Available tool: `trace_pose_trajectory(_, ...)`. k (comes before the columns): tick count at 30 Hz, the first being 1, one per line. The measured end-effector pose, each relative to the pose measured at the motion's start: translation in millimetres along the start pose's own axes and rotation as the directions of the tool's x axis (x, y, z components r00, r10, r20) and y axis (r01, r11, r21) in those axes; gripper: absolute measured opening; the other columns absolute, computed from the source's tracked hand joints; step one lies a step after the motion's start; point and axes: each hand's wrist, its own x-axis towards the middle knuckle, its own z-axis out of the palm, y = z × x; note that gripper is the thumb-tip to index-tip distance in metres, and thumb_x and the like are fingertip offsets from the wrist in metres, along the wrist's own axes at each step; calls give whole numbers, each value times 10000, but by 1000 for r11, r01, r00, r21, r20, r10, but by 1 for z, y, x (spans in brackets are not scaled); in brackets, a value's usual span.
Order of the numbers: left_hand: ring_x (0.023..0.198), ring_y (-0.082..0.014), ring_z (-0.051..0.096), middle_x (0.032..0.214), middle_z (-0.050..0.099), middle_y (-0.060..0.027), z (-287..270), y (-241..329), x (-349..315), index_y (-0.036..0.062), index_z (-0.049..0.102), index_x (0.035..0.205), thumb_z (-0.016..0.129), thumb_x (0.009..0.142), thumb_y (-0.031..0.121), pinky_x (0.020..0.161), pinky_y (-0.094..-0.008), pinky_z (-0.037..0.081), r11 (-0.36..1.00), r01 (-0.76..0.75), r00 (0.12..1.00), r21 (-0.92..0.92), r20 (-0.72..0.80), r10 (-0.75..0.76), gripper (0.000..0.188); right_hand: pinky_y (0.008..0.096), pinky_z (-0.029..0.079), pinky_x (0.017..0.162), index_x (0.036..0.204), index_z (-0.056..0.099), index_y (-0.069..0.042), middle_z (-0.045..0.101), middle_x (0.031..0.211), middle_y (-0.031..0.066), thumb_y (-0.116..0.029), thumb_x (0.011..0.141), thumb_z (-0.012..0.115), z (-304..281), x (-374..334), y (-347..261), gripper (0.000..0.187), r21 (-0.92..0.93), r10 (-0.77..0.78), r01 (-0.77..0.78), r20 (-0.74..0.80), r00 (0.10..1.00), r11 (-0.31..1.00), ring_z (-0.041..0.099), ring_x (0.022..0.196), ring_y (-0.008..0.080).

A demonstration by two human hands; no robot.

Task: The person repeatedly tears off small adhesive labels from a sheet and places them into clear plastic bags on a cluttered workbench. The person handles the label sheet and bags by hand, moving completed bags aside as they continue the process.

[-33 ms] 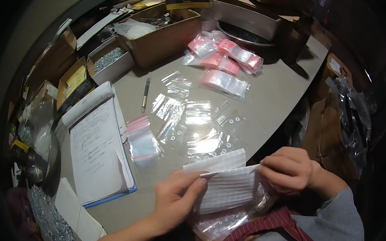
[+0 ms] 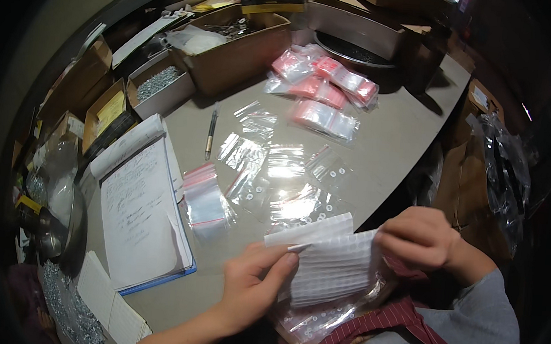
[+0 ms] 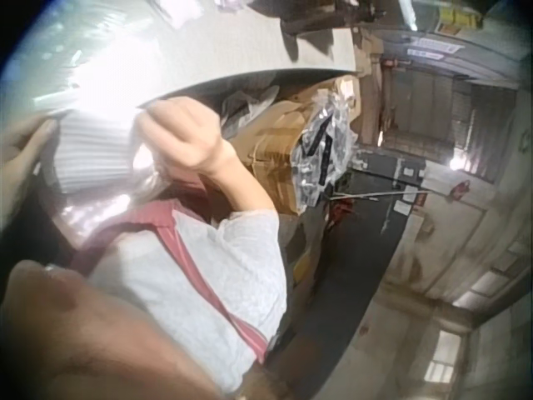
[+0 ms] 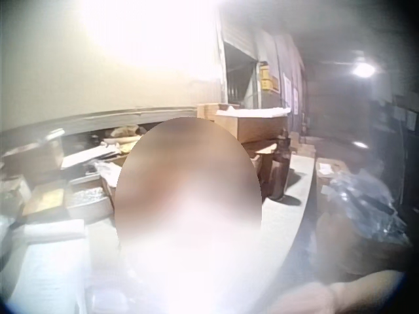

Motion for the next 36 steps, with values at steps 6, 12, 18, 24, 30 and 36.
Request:
trace_pose_trajectory(6, 883, -181, 638, 902, 746, -96, 6, -4, 3, -13, 763, 1089, 691, 988, 138, 805, -324, 495, 999, -49, 998, -18, -32, 48, 196, 291, 526, 636, 1013, 719, 18, 705, 878, 92, -77, 927, 726, 11, 62, 49, 128, 470, 657, -660, 202, 727, 586, 667, 744, 137)
trace_pose_trajectory(12, 789, -233, 632, 842, 721, -116, 8, -6, 7, 17, 769, 1009, 720, 955, 143, 781, -365, 496, 985, -151, 988, 88, -12, 153, 145, 385, 564, 760, 1050, 736, 7, 729, 889, 159, -214, 872, 714, 99, 134, 150, 284, 310, 506, -674, 472, 722, 671, 713, 825, 256)
trace_pose_trajectory(18, 786, -261, 645, 839, 725, -125, 9, -12, 4, 33, 779, 1047, 742, 943, 170, 762, -373, 503, 974, -201, 977, 108, -50, 207, 176, 466, 562, 815, 952, 735, -10, 726, 905, 225, -246, 824, 733, 146, 157, 168, 269, -15, 457, -510, 470, 755, 860, 715, 907, 381)
trace_pose_trajectory(24, 719, -312, 629, 725, 656, -114, 14, -8, 5, 44, 760, 968, 720, 924, 146, 760, -407, 495, 959, -268, 952, 89, -131, 278, 118, 473, 531, 736, 872, 687, 23, 689, 804, 226, -234, 855, 740, 140, 160, 165, 264, -225, 415, -349, 508, 755, 910, 689, 795, 402)
trace_pose_trajectory(30, 770, -309, 663, 792, 706, -122, 12, -8, 5, 35, 762, 976, 719, 925, 153, 792, -402, 508, 955, -278, 950, 103, -120, 289, 136, 393, 538, 727, 902, 712, 32, 710, 786, 170, -297, 884, 775, 111, 182, 161, 336, 15, 383, -531, 675, 631, 847, 690, 750, 278)
trace_pose_trajectory(36, 806, -316, 680, 838, 731, -133, 13, -9, 5, 27, 761, 978, 715, 924, 150, 818, -409, 515, 951, -293, 947, 98, -107, 303, 142, 408, 543, 767, 964, 659, 16, 708, 900, 171, -114, 814, 706, 145, 177, 202, 204, 187, 338, -461, 458, 822, 868, 699, 856, 316)
